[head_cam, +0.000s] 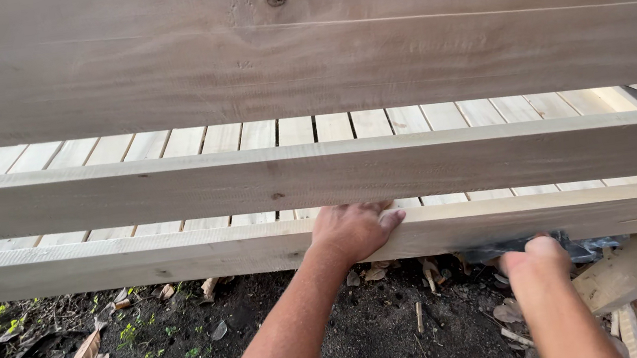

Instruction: The person sands the horizontal rails and edges of a slatted wooden bench-like frame outdoors, holding sandpaper sheets by hand and rubbing them along the wood grain. They occasionally fold or reposition the sandpaper and steady the frame with the other hand while working along different sections.

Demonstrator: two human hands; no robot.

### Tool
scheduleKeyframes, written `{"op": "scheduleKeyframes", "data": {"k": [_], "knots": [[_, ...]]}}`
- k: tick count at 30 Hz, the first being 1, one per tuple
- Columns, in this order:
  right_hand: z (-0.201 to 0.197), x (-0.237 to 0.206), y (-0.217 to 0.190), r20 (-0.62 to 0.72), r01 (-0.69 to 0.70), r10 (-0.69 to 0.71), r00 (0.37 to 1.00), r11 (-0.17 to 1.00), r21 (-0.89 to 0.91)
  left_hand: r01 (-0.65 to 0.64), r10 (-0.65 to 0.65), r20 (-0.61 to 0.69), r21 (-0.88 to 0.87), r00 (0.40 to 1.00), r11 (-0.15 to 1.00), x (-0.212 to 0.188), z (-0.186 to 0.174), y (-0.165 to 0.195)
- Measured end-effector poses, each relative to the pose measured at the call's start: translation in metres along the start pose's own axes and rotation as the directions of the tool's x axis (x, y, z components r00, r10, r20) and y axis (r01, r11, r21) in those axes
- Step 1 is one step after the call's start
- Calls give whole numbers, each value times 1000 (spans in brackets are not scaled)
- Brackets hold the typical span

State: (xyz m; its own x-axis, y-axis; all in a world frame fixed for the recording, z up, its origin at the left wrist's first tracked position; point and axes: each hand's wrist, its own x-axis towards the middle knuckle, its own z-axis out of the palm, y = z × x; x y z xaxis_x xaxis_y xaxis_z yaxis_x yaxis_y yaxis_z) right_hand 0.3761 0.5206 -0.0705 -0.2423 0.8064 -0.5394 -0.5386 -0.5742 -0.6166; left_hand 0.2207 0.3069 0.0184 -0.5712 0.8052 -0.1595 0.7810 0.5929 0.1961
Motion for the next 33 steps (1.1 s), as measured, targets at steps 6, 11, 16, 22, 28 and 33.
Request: {"op": "scheduleKeyframes", "data": {"k": [6, 11, 16, 22, 28, 33], "knots": [[17, -59, 106, 99, -231, 223, 970, 970, 80, 10, -10, 6, -8, 1000, 1000, 0, -1, 0], [24, -53, 97, 113, -301, 286, 952, 942, 148, 6, -3, 80, -44, 997, 999, -1, -1, -5], [6, -26, -4, -18, 16, -16, 1000, 1000, -8, 0, -1, 95, 6, 995, 1000, -7, -10, -2], [19, -76, 98, 115, -154, 156, 981, 988, -22, 19, -19, 82, -5, 996, 1000, -7, -9, 3], [6, -37, 102, 120, -274, 261, 958, 956, 104, -8, 9, 55, -8, 998, 1000, -1, -4, -4], [-21, 17, 23, 170, -52, 51, 984, 999, 6, -22, 22, 53, -6, 998, 1000, -1, -7, -4]]}}
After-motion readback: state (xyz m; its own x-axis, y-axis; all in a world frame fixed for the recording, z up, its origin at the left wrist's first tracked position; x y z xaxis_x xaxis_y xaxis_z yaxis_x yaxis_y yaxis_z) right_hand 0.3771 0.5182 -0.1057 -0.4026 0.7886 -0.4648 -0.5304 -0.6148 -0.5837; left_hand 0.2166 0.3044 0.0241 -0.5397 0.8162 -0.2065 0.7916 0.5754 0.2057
